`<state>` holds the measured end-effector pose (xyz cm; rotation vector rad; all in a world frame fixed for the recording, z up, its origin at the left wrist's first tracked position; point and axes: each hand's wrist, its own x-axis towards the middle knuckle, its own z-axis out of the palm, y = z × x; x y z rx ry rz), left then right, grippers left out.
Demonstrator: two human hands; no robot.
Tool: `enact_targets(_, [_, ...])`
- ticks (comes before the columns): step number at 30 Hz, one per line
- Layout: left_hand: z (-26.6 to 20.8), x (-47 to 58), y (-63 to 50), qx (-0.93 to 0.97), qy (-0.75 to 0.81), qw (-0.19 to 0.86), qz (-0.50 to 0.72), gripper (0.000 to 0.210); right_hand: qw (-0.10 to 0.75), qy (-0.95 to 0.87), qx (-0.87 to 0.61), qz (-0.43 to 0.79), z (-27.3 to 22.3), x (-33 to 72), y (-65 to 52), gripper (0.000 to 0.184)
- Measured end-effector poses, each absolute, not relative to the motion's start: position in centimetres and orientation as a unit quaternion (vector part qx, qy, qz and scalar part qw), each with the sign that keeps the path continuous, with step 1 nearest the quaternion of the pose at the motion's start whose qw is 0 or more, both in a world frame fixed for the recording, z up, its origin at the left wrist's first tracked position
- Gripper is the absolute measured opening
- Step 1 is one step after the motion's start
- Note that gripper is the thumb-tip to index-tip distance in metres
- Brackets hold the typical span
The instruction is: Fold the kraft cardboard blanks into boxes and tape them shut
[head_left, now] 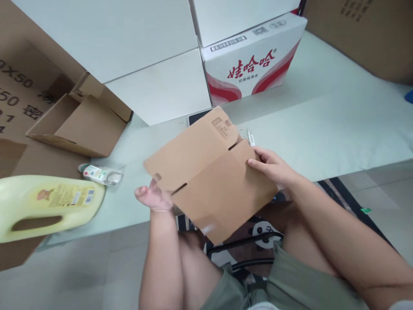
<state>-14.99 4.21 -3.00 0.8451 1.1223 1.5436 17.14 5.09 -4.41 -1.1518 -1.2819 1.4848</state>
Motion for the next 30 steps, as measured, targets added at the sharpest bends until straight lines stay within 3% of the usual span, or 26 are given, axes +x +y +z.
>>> enact_targets(5, [-3.4, -13.3, 5.6, 0.304, 0.537, 0.576, 0.536, 0.06, 0.466, -0.414, -0.499, 0.602, -5.0, 16.9, 5.5, 0.083])
enact_targets(6, [-3.7, -13.2, 6.0, 0.291, 0.549, 0.573, 0.534, 0.059, 0.463, -0.403, -0.5, 0.611, -5.0, 17.2, 5.6, 0.084])
enact_targets(9, [-4.4, -13.6, 7.1, 0.264, 0.525, 0.535, 0.607, 0.049, 0.472, -0.388, -0.471, 0.636, -4.7, 18.1, 5.9, 0.059])
enact_targets(12, [-5.1, -14.4, 7.8, 0.238, 0.481, 0.49, 0.688, 0.041, 0.489, -0.38, -0.411, 0.669, -4.5, 17.4, 5.8, 0.061])
enact_targets(15, [-5.7, -14.4, 8.0, 0.21, 0.468, 0.501, 0.698, 0.038, 0.453, -0.411, -0.395, 0.685, -4.3, 14.6, 5.1, 0.062])
enact_targets(19, [-5.2, -13.5, 7.4, 0.189, 0.46, 0.524, 0.691, 0.034, 0.429, -0.424, -0.429, 0.673, -3.9, 10.7, 3.9, 0.043])
enact_targets(25, [-3.1, -13.7, 6.2, 0.133, 0.357, 0.58, 0.72, 0.034, 0.526, -0.336, -0.476, 0.62, -2.2, 10.8, 2.5, 0.042])
enact_targets(30, [-2.3, -13.7, 5.9, 0.064, 0.323, 0.62, 0.712, 0.037, 0.605, -0.317, -0.568, 0.46, -1.1, 16.6, -0.5, 0.043])
